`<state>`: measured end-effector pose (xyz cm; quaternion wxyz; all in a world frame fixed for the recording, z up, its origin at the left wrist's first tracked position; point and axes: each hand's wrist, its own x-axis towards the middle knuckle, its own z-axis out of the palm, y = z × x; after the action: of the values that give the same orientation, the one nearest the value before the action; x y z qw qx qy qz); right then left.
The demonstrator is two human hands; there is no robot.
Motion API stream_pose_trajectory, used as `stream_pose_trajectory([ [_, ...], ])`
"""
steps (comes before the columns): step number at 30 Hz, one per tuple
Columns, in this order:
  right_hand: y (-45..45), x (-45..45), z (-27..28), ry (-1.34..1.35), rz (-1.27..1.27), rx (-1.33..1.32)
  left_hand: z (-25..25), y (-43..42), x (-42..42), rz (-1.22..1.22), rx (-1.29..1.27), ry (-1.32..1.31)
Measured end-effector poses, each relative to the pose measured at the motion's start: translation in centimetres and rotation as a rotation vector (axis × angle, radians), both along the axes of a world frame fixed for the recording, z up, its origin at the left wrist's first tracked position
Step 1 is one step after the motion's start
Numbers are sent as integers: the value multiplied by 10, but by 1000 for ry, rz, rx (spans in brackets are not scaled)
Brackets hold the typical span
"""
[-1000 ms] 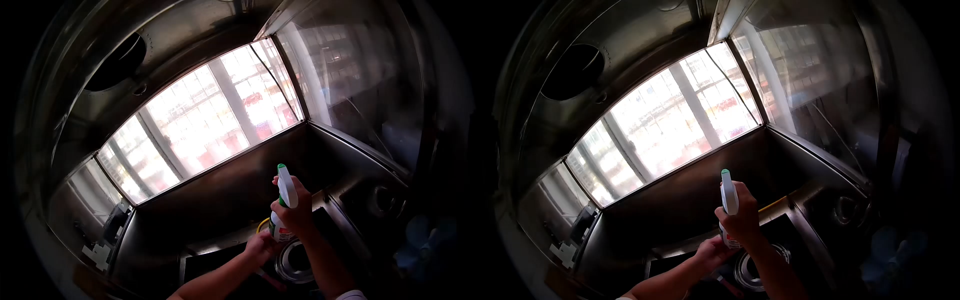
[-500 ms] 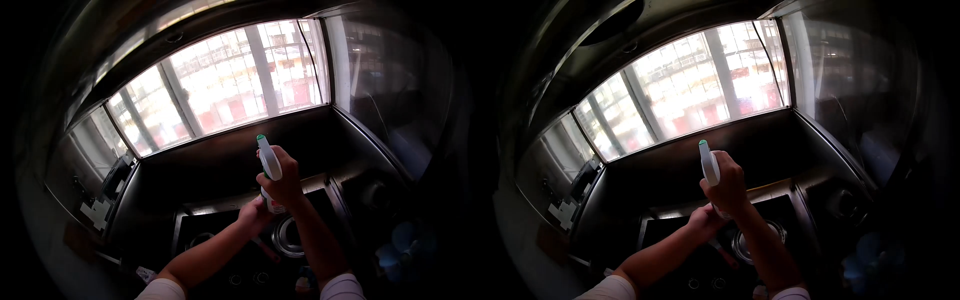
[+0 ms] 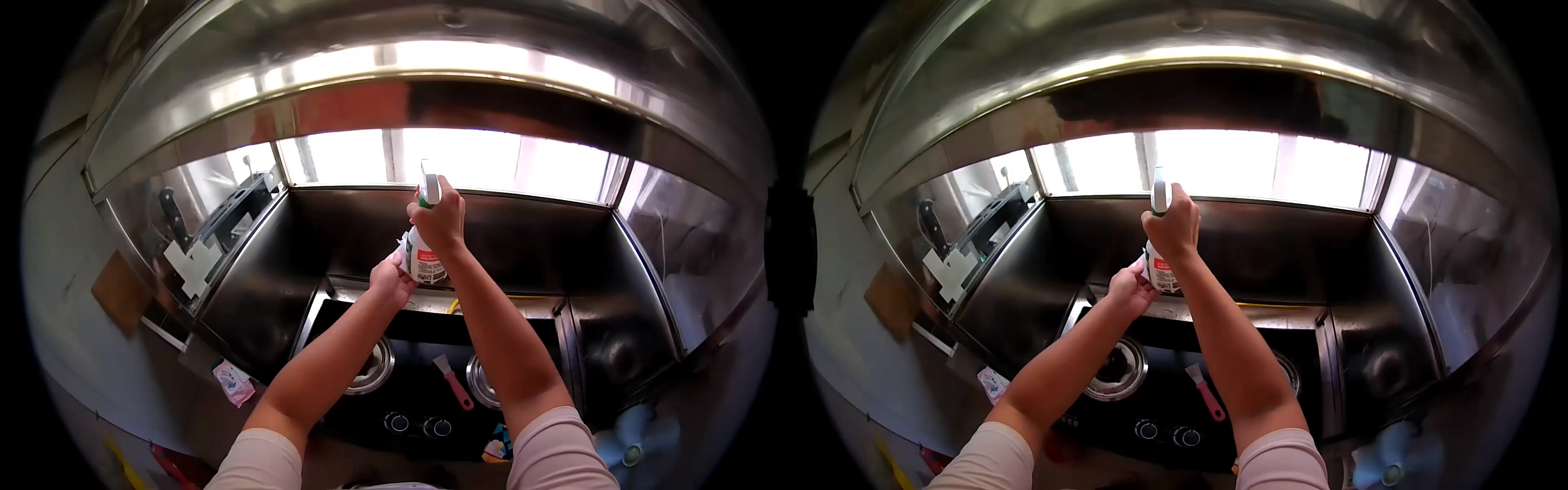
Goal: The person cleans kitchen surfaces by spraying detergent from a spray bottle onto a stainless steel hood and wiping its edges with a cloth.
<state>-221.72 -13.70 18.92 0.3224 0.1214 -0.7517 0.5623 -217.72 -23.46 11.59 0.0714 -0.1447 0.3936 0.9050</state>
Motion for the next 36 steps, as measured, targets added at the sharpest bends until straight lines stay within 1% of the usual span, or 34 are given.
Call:
stream_pose_trajectory([
  [1,-9,-2,-1,-21,29,30,0,-4,4,55,21,-33],
  [3,-21,-10,-6,118,14,51,-9,-13,2,80,74,-24],
  [4,-28,-15,-7,100,36,55,-11,-17,0,92,77,-18],
  [7,-52,-25,-6,151,19,231,-11,-35,-11,130,101,-18],
  [8,-61,-22,-1,125,65,288,-3,-39,-11,180,68,-26],
  [11,-98,-24,5,46,72,378,8,-68,-16,255,22,14],
  [13,-122,-24,4,138,100,448,11,-87,-25,329,18,-48],
  [14,-135,-23,4,147,124,430,12,-95,-25,337,24,-50],
  [16,-157,-40,-6,182,169,360,15,-108,-24,451,70,46],
  [17,-168,-49,-10,201,191,326,22,-115,-22,484,51,17],
  [19,-188,-51,-7,71,145,365,0,-129,-37,562,201,156],
  [20,-197,-53,-9,123,119,376,-5,-137,-45,566,202,166],
  [21,-205,-53,-11,168,91,387,-10,-143,-51,559,119,156],
  [22,-210,-54,-11,124,99,406,-16,-149,-57,549,34,141],
  [23,-214,-53,-10,78,107,425,-19,-153,-62,546,31,138],
  [25,-217,-55,-13,47,110,421,-32,-162,-68,525,35,224],
  [26,-217,-56,-14,33,122,425,-21,-162,-58,554,21,197],
  [28,-215,-50,-18,74,154,399,-32,-166,-59,541,16,191],
  [29,-213,-47,-16,128,189,377,-24,-167,-56,533,16,197],
  [31,-209,-39,-26,78,201,364,-20,-167,-39,528,4,170],
  [33,-202,-23,-37,133,283,305,-14,-167,-19,544,23,137],
  [34,-200,-19,-43,6,251,338,-12,-167,-6,500,-23,101],
  [35,-198,-8,-43,-69,298,298,-12,-167,7,490,-28,87],
  [36,-195,1,-46,-84,379,275,-12,-167,20,458,-55,75],
])
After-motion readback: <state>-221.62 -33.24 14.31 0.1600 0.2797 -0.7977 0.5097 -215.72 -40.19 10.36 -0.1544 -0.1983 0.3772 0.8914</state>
